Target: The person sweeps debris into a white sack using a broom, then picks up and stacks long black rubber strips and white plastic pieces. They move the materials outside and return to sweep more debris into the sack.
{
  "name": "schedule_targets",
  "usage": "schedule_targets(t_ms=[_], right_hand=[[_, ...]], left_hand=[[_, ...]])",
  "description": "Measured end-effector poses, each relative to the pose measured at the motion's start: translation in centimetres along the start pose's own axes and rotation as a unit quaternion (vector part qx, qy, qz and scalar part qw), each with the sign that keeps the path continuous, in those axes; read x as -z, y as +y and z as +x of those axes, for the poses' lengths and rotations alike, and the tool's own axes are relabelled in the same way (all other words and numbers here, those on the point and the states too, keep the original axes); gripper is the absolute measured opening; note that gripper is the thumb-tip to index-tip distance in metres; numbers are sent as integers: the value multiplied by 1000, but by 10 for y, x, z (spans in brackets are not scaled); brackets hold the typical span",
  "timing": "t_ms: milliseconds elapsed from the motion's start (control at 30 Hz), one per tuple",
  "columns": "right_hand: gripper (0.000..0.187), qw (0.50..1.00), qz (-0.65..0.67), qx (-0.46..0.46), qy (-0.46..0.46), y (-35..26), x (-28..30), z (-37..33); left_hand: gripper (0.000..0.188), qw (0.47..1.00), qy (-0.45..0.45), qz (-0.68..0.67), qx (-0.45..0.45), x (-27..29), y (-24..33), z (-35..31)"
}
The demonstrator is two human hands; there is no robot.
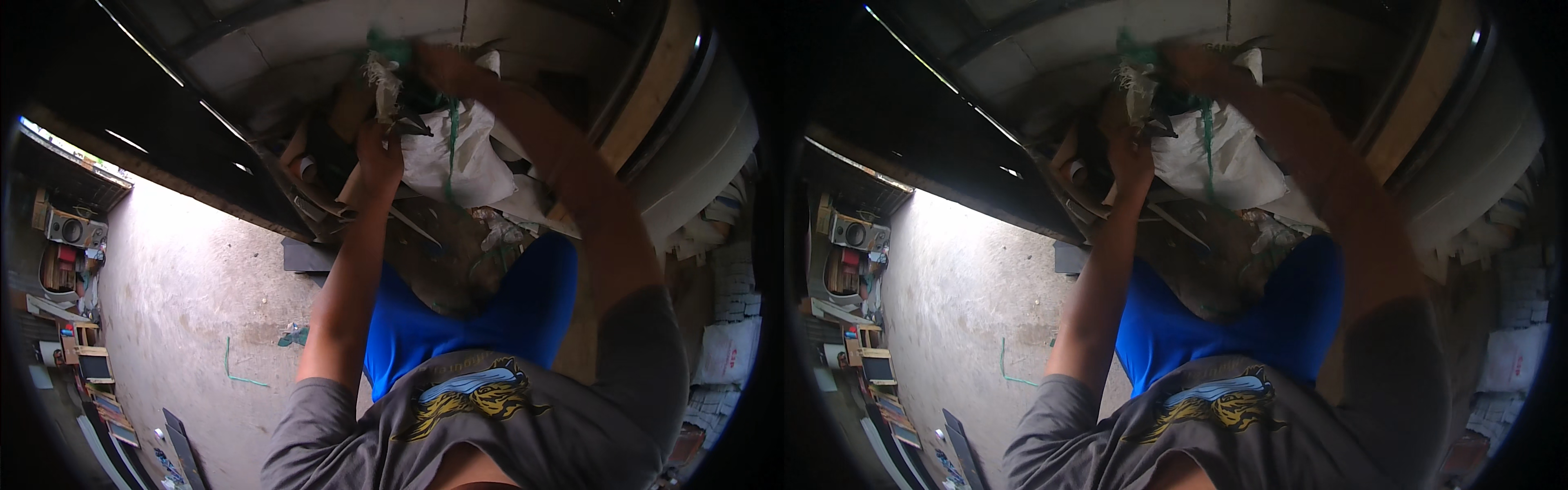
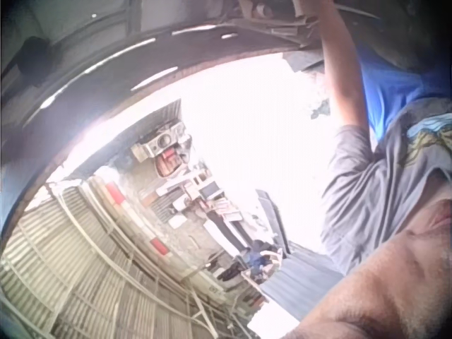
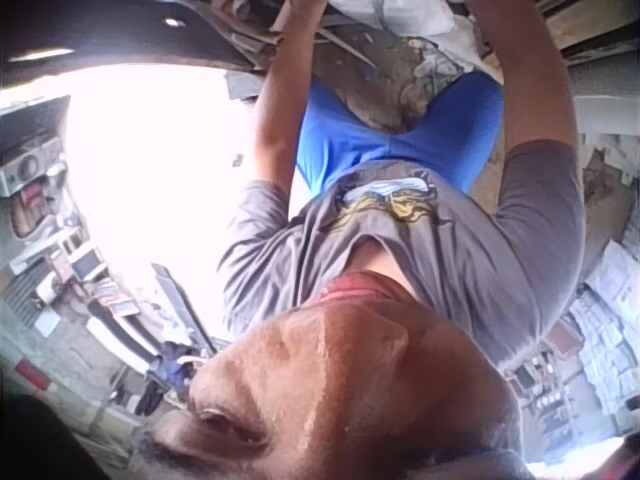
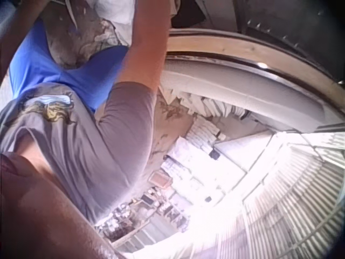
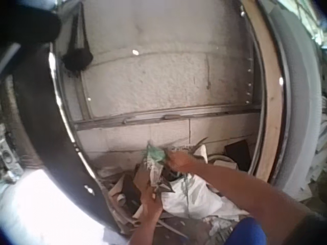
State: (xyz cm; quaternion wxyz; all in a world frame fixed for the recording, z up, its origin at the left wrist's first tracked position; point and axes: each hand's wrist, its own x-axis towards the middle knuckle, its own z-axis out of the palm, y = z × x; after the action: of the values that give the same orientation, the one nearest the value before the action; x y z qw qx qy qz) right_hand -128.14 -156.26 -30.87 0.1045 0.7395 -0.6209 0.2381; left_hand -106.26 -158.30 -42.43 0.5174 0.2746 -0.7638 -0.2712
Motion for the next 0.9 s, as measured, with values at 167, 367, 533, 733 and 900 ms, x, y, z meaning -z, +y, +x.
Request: schedule_targets(t_ms=[167,367,533,733,900], right_hand=[[29,980,-175,-62,-76,4,-79,-73],[25,961,-117,-12,-251,-24,-15,-30],[24,987,-37,-141,70,-65,40,-65],[51,854,183,-477,98,-96,-38,-204],[31,813,418,-397,-79,-61,-73,-201]], left_hand=[[16,997,-29,-57,-51,-12,12,-11],[13,998,-32,-53,-33,-4,-1,-11],[14,999,1,-45,-30,-1,5,-8],[16,996,16,-75,-53,-10,4,-8],[19,994,-24,-97,40,0,1,-10]])
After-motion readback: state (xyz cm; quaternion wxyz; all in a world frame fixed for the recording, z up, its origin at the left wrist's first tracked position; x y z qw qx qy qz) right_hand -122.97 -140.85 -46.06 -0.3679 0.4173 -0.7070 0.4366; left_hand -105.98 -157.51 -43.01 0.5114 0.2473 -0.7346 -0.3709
